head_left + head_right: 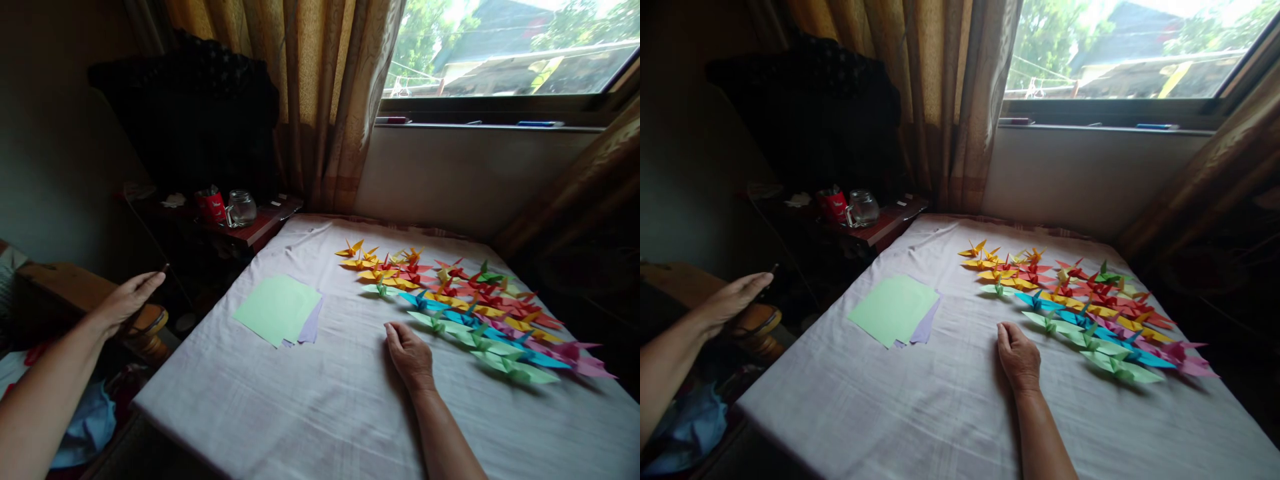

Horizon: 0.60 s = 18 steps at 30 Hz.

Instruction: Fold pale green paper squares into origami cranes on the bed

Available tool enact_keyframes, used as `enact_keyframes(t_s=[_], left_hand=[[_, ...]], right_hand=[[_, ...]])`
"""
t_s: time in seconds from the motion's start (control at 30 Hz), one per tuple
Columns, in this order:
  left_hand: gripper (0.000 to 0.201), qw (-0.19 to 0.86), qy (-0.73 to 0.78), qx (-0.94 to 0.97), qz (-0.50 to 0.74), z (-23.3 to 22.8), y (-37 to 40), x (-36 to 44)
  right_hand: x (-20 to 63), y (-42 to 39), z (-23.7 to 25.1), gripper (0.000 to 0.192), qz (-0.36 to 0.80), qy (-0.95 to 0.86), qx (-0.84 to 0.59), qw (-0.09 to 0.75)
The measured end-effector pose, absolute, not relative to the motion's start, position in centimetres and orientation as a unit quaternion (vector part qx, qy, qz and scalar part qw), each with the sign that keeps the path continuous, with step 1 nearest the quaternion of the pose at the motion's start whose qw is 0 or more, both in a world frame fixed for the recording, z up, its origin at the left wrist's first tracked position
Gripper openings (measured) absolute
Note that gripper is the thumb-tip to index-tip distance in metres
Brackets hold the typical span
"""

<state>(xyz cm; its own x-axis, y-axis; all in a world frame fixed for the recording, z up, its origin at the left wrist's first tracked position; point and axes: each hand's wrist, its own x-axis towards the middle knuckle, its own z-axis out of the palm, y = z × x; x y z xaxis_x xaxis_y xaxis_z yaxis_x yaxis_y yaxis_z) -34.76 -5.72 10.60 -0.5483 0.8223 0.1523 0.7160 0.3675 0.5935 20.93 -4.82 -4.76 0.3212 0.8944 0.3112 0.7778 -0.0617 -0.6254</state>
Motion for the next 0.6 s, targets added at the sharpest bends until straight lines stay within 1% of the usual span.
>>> enact_keyframes(t_s=[0.07, 0.1, 0.13, 0.17, 0.23, 0.27, 0.37, 0.47, 0.6], left_hand=[[0.083, 0.192, 0.801, 0.454, 0.339, 11.6, -5.8, -33.4], [0.083, 0.325, 0.763, 0.383, 0.406, 12.1, -5.9, -32.6], [0.08, 0.415, 0.718, 0.309, 0.466, 12.5, -6.0, -31.7], [0.078, 0.473, 0.675, 0.257, 0.504, 12.8, -6.1, -30.8], [0.069, 0.538, 0.593, 0.215, 0.56, 13.1, -6.3, -29.2], [0.065, 0.552, 0.56, 0.215, 0.579, 13.1, -6.3, -28.4], [0.067, 0.598, 0.497, 0.218, 0.59, 12.6, -6.3, -26.9], [0.069, 0.636, 0.463, 0.202, 0.583, 11.8, -5.9, -26.2], [0.069, 0.661, 0.44, 0.213, 0.569, 10.8, -5.2, -25.5]], right_hand=[[21.0, -4.8, -4.8, 0.048, 0.081, -0.576, -0.727, 0.366], [21.0, -4.8, -4.9, 0.048, 0.081, -0.575, -0.728, 0.365], [21.0, -4.8, -4.9, 0.049, 0.082, -0.574, -0.729, 0.364], [21.0, -4.8, -4.9, 0.049, 0.083, -0.574, -0.729, 0.365], [21.0, -4.8, -5.0, 0.05, 0.088, -0.577, -0.725, 0.366], [21.1, -4.8, -5.0, 0.05, 0.09, -0.578, -0.723, 0.367], [21.1, -4.8, -5.0, 0.05, 0.09, -0.579, -0.722, 0.368], [21.1, -4.8, -4.9, 0.051, 0.089, -0.579, -0.722, 0.367], [21.0, -4.9, -4.8, 0.052, 0.093, -0.578, -0.725, 0.361]])
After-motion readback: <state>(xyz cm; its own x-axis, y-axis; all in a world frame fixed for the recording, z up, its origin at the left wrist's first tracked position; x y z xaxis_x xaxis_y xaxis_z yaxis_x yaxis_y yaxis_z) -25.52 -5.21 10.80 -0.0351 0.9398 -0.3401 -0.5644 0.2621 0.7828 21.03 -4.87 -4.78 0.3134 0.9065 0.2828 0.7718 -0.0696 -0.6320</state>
